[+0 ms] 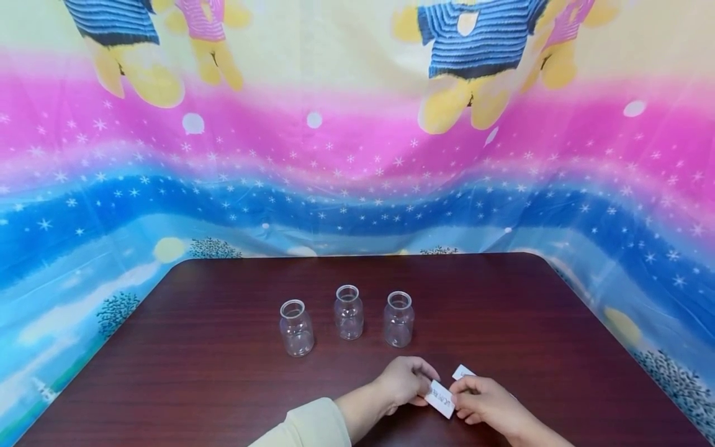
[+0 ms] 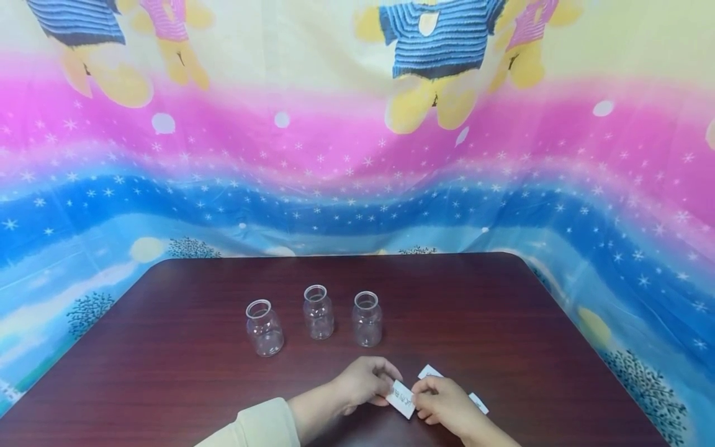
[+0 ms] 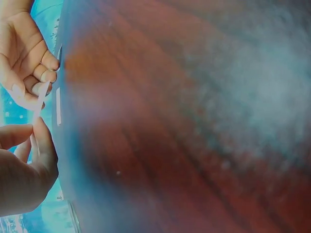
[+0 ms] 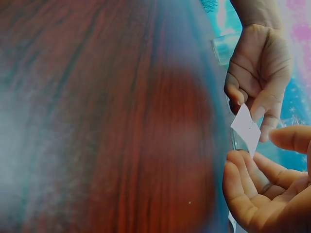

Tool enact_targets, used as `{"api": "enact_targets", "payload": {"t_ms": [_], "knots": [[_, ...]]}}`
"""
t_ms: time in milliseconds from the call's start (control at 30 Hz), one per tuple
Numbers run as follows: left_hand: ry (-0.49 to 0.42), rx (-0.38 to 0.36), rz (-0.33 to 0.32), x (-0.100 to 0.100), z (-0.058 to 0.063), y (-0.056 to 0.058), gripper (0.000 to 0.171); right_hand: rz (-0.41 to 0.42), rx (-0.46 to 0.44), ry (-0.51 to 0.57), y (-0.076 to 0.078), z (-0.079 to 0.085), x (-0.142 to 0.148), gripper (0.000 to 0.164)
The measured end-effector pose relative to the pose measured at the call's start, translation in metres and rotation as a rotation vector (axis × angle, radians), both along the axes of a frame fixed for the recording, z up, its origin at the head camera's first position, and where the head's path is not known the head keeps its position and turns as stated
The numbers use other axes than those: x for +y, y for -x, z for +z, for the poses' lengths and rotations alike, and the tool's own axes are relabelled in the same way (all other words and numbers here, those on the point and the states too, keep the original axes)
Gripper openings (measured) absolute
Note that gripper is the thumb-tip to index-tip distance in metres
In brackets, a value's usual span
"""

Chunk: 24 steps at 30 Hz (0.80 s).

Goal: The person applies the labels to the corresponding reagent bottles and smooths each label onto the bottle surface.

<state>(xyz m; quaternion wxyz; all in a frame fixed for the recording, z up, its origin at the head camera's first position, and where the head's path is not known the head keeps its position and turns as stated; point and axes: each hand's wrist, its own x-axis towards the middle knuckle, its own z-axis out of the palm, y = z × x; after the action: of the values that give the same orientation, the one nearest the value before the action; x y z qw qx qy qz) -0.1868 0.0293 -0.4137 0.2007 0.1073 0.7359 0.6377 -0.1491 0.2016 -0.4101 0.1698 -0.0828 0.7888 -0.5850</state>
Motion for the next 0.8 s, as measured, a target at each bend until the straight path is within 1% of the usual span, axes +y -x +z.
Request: {"api": "enact_targets", "payload": {"t_ms": [133, 267, 400, 600, 800], "knots": [[-0.015, 0.01, 0.004, -0.002, 0.004, 0.001, 0.022, -0.025, 0.02, -0.023, 0.002, 0.002, -0.001, 0.025], [-0.026, 0.022, 0.0, -0.003, 0.007, 0.002, 0.018, -0.02, 0.049, -0.017, 0.003, 0.004, -0.002, 0.023], [-0.039, 0.027, -0.02, -0.005, 0.009, 0.003, 0.016, -0.014, 0.07, 0.014, 0.003, 0.005, -0.004, 0.023], [-0.059, 0.022, -0.057, -0.008, 0.013, 0.003, 0.014, 0.001, 0.058, 0.098, 0.005, 0.004, -0.007, 0.027], [-0.082, 0.022, -0.054, -0.008, 0.013, 0.003, 0.016, 0.0, 0.07, 0.142, 0.007, 0.004, -0.008, 0.026]]}}
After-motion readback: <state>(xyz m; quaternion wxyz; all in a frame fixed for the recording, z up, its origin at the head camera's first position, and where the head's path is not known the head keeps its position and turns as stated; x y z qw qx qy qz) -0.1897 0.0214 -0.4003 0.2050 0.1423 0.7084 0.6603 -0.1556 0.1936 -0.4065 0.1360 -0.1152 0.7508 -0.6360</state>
